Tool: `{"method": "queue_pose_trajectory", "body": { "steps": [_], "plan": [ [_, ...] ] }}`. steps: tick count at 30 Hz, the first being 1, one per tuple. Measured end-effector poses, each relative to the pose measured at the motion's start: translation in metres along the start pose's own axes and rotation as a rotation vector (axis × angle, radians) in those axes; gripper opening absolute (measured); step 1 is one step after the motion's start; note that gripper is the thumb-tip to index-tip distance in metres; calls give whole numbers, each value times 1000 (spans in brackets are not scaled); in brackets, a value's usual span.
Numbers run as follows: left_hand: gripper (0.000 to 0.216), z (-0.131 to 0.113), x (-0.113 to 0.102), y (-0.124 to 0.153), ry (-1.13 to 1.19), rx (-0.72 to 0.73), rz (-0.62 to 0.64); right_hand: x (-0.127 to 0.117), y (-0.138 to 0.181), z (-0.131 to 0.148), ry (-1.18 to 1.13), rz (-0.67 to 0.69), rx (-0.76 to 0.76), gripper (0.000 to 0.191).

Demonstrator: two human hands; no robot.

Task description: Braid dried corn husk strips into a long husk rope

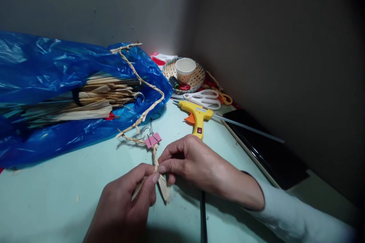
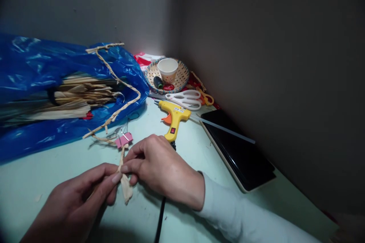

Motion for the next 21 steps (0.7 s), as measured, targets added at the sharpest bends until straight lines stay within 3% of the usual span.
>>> {"method": "queue_pose_trajectory", "body": {
  "steps": [7, 10, 16, 21],
  "plan": [
    [33, 5, -1, -4, 105, 33, 31, 2, 12, 10, 401, -161, -201, 15],
    [32, 6, -1, -4, 73, 55, 26, 5, 12, 10, 435, -216, -209, 14],
    [31, 6, 2, 0, -59, 225, 24, 9, 2, 7, -110, 20, 39, 10],
    [30, 4, 0, 0, -103, 241, 52, 15, -2, 9, -415, -11, 151, 7]
  ]
}}
Point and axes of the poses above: each hand's wrist, its own y-axis away from the middle knuckle, its own x-axis out of the palm, z = x × y, the point moved 1 cm from there along -y, towards the middle knuckle, and after that the axes turned 9 degrees about x, right-handed, at the moved point
